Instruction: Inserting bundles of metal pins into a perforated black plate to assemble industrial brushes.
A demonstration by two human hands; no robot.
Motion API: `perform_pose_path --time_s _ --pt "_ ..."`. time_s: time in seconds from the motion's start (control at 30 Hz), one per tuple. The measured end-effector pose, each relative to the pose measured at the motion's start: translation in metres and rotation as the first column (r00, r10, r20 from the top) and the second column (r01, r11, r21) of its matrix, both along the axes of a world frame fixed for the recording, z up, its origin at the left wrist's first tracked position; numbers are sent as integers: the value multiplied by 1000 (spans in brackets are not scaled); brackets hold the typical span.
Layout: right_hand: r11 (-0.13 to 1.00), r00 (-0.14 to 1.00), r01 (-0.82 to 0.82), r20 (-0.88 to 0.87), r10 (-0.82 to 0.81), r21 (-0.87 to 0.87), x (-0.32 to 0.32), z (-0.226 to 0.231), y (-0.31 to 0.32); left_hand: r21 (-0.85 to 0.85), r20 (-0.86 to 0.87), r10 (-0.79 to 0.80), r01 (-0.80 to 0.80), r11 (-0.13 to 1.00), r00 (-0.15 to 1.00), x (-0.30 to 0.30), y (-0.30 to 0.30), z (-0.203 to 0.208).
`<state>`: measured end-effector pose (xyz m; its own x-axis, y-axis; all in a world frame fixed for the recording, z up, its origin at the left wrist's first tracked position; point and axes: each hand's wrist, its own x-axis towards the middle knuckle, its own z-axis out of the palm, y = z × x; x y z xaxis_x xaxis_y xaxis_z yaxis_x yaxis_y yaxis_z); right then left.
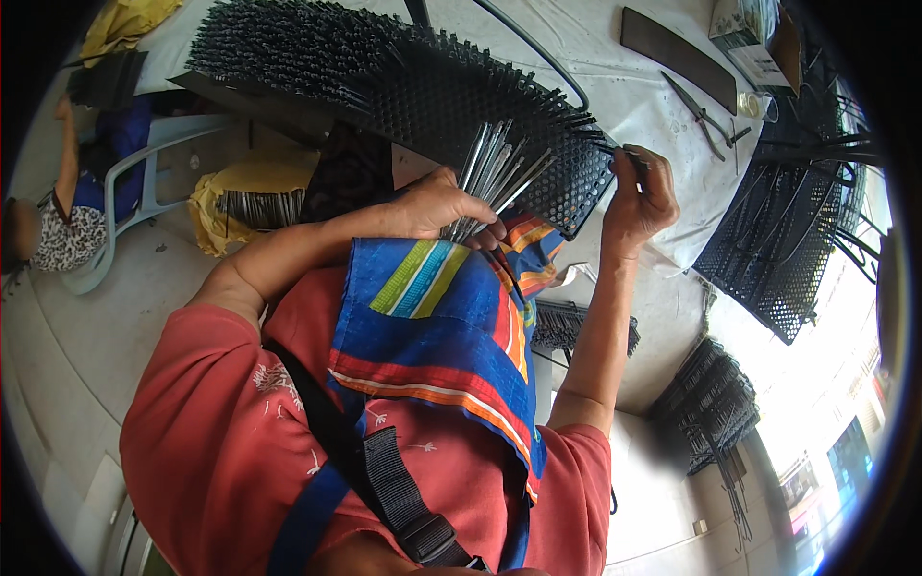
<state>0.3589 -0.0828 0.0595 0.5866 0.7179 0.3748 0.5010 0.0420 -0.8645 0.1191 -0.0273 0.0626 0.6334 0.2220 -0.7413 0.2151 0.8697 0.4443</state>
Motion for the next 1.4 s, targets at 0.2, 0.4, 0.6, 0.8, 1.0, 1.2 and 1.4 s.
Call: perform_pose_path --time_s 0.2,0.4,0.6,0.8,1.0,1.2,1.4 --pt "992 990 126 66 -125 -22 -17 11 8 -22 17 -3 3 1000 1000 -8 3 -4" --pt "984 956 165 255 -144 -60 -22 27 1 -83 46 23 -19 996 999 -7 5 1" --pt "856 754 -259 -647 -109 -447 -51 30 -14 -6 175 -40 41 999 984 -5 0 2" --pt "946 627 -216 -777 -55 -242 -50 15 -22 10 134 -27 26 1000 991 -2 -2 2" --pt "968 882 245 -426 -200 53 -15 28 -26 -40 -27 2 -3 999 1000 -4 -4 1" --pt "980 987 161 10 -163 117 9 19 -19 -97 -36 19 -22 995 999 0 -3 3" --pt "977 981 192 -27 -190 98 3 15 -24 -35 -43 -3 2 999 999 -10 -5 6"
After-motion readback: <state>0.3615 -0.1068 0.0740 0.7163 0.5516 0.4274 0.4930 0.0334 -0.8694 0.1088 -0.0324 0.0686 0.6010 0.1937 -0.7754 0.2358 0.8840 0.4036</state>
